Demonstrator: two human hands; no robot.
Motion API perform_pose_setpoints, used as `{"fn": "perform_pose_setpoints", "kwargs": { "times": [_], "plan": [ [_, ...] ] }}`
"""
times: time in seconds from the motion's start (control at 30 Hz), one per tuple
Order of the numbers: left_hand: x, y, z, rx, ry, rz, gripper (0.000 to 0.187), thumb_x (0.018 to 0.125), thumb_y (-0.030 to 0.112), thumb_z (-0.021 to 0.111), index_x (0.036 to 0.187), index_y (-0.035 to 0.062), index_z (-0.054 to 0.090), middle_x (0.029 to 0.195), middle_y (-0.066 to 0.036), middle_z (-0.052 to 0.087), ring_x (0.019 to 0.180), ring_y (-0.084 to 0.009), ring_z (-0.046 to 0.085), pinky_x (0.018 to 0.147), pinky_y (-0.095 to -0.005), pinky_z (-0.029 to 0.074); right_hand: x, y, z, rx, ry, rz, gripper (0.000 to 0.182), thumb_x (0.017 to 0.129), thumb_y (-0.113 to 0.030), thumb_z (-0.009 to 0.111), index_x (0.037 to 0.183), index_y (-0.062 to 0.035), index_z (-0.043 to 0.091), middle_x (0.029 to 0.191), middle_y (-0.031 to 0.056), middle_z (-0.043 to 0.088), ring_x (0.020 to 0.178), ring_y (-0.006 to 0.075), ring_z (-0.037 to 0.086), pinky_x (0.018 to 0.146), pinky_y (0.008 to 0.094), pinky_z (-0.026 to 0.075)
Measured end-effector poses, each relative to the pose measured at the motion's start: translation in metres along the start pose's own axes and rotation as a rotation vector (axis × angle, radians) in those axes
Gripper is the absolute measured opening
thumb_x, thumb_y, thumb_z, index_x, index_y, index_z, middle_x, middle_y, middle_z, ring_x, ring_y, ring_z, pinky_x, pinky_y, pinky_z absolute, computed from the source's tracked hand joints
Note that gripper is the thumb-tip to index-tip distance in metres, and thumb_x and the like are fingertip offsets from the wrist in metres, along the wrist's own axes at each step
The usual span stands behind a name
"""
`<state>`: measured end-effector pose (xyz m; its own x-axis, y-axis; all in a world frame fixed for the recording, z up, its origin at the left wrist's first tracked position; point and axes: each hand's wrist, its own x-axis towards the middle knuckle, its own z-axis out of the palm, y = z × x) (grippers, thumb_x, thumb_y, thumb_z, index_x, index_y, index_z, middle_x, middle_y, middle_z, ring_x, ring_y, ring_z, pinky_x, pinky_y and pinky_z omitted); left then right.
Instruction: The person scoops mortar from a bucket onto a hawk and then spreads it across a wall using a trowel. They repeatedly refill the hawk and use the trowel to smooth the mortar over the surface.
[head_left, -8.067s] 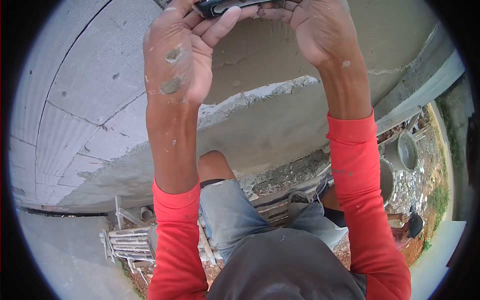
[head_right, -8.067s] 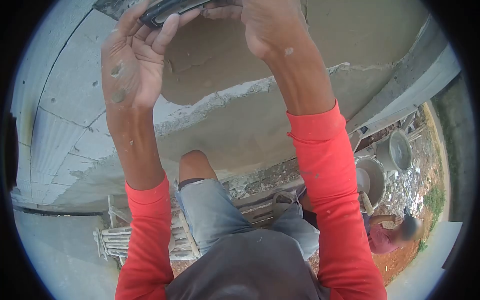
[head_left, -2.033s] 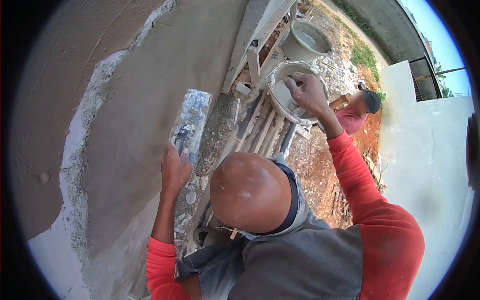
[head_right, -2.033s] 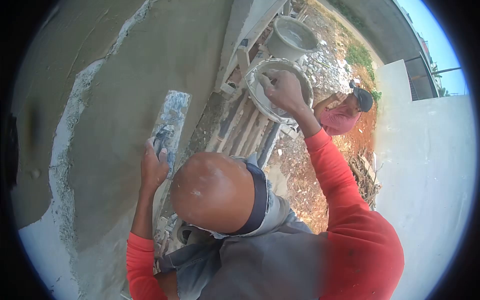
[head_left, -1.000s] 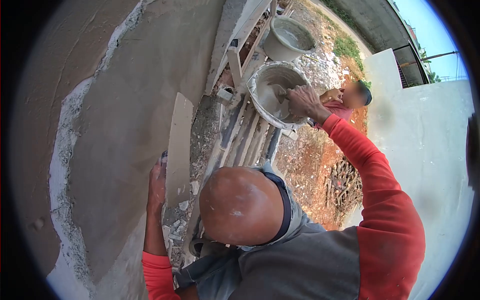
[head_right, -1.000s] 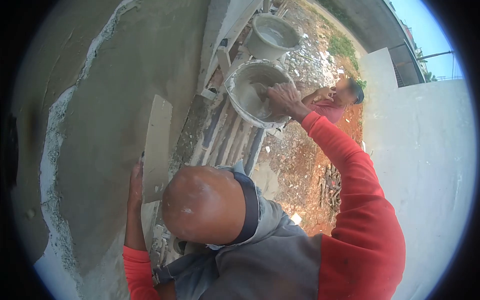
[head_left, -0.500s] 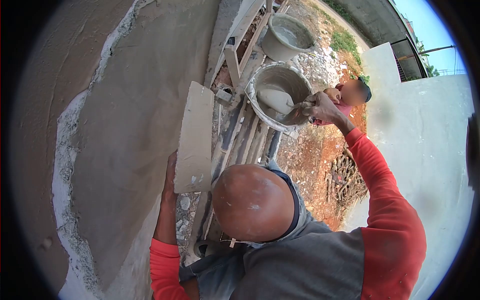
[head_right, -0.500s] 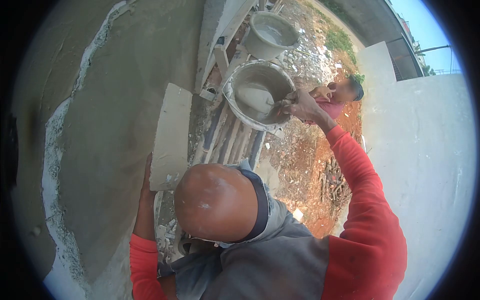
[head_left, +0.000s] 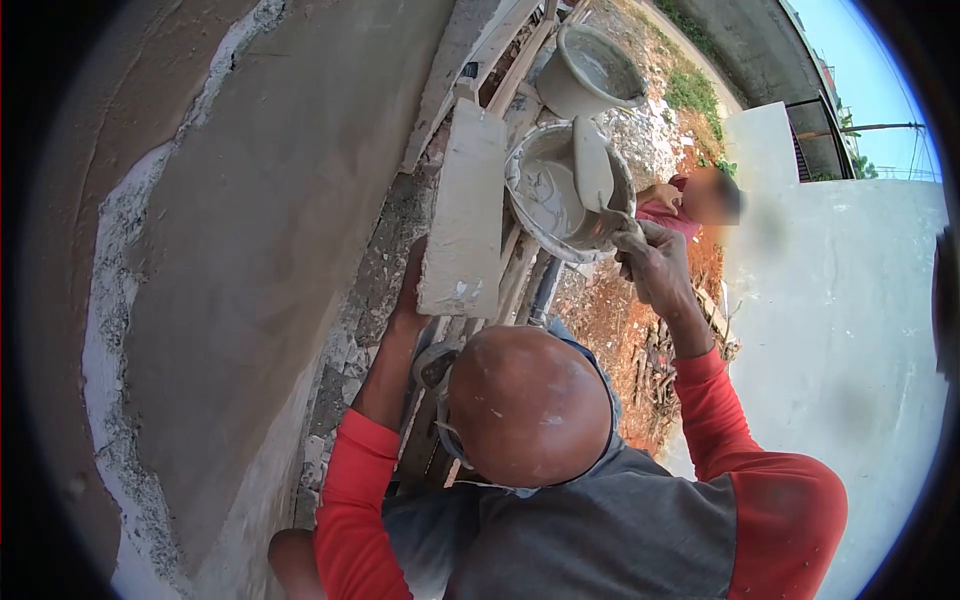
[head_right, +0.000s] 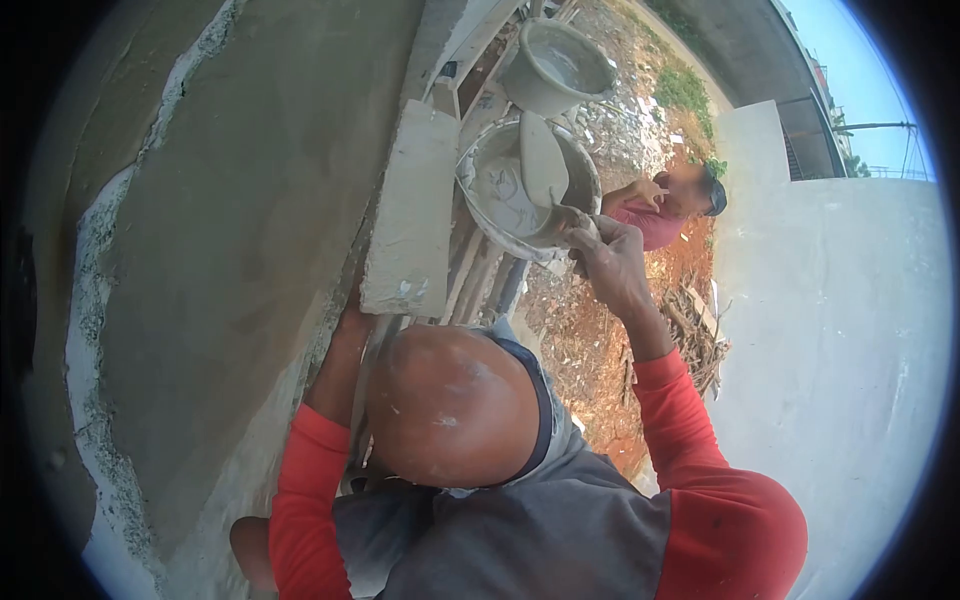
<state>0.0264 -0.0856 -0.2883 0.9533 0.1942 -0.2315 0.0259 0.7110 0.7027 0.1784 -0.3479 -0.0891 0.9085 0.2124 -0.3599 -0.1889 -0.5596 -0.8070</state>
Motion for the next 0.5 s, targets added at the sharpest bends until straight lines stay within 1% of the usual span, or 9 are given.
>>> {"fn": "perform_pose_setpoints", "kwargs": {
  "times": [0.03, 0.13, 0.17, 0.2, 0.27, 0.3, 0.4, 0.43, 0.5],
  "plan": [
    [0.005, 0.000, 0.004, 0.030, -0.054, 0.048, 0.048, 0.105, 0.040, 0.055, 0.134, 0.0033, 0.064, 0.120, -0.007, 0.070, 0.109, -0.0144, 0.067, 0.094, -0.0347, 0.056, -0.006, -0.011, 0.006, 0.025, -0.007, -0.009, 0.016, 0.095, -0.018, 0.072, 0.090, -0.0025, 0.072, 0.074, 0.0036, 0.066, 0.056, 0.0099, 0.057, 0.053, 0.0248, 0.047],
    [0.020, -0.019, 0.011, 0.019, -0.082, 0.137, 0.046, 0.103, 0.032, 0.062, 0.137, 0.0014, 0.059, 0.123, -0.004, 0.067, 0.109, -0.0106, 0.063, 0.091, -0.0320, 0.057, -0.020, -0.040, 0.029, 0.155, -0.136, 0.011, 0.019, 0.098, -0.019, 0.067, 0.091, -0.0010, 0.071, 0.073, 0.0039, 0.066, 0.056, 0.0100, 0.059, 0.053, 0.0247, 0.046],
    [0.024, -0.029, 0.009, 0.033, -0.050, 0.162, 0.047, 0.103, 0.032, 0.062, 0.139, 0.0014, 0.057, 0.124, -0.004, 0.066, 0.109, -0.0104, 0.063, 0.090, -0.0316, 0.057, -0.019, -0.038, 0.038, 0.309, -0.228, 0.048, 0.019, 0.098, -0.019, 0.067, 0.092, -0.0012, 0.069, 0.075, 0.0085, 0.068, 0.055, 0.0135, 0.062, 0.052, 0.0257, 0.049],
    [0.026, -0.037, 0.008, 0.050, -0.017, 0.186, 0.048, 0.103, 0.032, 0.062, 0.140, 0.0014, 0.056, 0.125, -0.003, 0.065, 0.109, -0.0102, 0.063, 0.089, -0.0313, 0.057, -0.019, -0.037, 0.047, 0.407, -0.307, 0.100, 0.020, 0.099, -0.020, 0.066, 0.095, -0.0009, 0.069, 0.075, 0.0095, 0.068, 0.054, 0.0141, 0.061, 0.051, 0.0262, 0.050],
    [0.025, -0.045, 0.007, -0.076, 0.010, 0.141, 0.047, 0.104, 0.030, 0.062, 0.141, 0.0024, 0.054, 0.126, -0.003, 0.064, 0.111, -0.0111, 0.062, 0.090, -0.0314, 0.057, -0.019, -0.036, 0.068, 0.602, -0.471, 0.211, 0.022, 0.101, -0.023, 0.065, 0.101, -0.0003, 0.067, 0.076, 0.0114, 0.068, 0.053, 0.0153, 0.061, 0.050, 0.0272, 0.051],
    [0.024, -0.045, 0.004, -0.140, 0.029, 0.121, 0.047, 0.104, 0.029, 0.062, 0.142, 0.0028, 0.053, 0.126, -0.003, 0.063, 0.112, -0.0115, 0.062, 0.091, -0.0315, 0.057, -0.021, -0.042, 0.077, 0.757, -0.525, 0.404, 0.030, 0.104, -0.027, 0.059, 0.107, 0.0020, 0.064, 0.079, 0.0138, 0.066, 0.051, 0.0173, 0.060, 0.046, 0.0295, 0.053],
    [0.021, -0.041, -0.003, -0.239, -0.024, 0.031, 0.044, 0.105, 0.025, 0.060, 0.143, 0.0049, 0.052, 0.128, -0.004, 0.062, 0.116, -0.0141, 0.061, 0.099, -0.0335, 0.055, -0.023, -0.041, 0.084, 0.922, -0.685, 0.480, 0.034, 0.106, -0.029, 0.054, 0.108, 0.0036, 0.061, 0.081, 0.0151, 0.065, 0.050, 0.0179, 0.059, 0.043, 0.0300, 0.052],
    [0.021, -0.039, -0.005, -0.202, -0.057, 0.031, 0.045, 0.106, 0.025, 0.059, 0.145, 0.0055, 0.050, 0.131, -0.005, 0.061, 0.119, -0.0149, 0.060, 0.102, -0.0344, 0.054, -0.024, -0.039, 0.084, 0.938, -0.738, 0.457, 0.037, 0.107, -0.031, 0.053, 0.107, 0.0051, 0.061, 0.084, 0.0172, 0.065, 0.048, 0.0189, 0.058, 0.042, 0.0299, 0.051],
    [0.025, -0.041, -0.007, -0.170, -0.079, 0.036, 0.045, 0.106, 0.025, 0.059, 0.146, 0.0054, 0.050, 0.132, -0.006, 0.061, 0.120, -0.0151, 0.060, 0.101, -0.0344, 0.054, -0.026, -0.033, 0.088, 0.955, -0.770, 0.542, 0.039, 0.107, -0.032, 0.053, 0.110, 0.0058, 0.060, 0.082, 0.0178, 0.065, 0.048, 0.0195, 0.057, 0.043, 0.0296, 0.051]
  ]
}}
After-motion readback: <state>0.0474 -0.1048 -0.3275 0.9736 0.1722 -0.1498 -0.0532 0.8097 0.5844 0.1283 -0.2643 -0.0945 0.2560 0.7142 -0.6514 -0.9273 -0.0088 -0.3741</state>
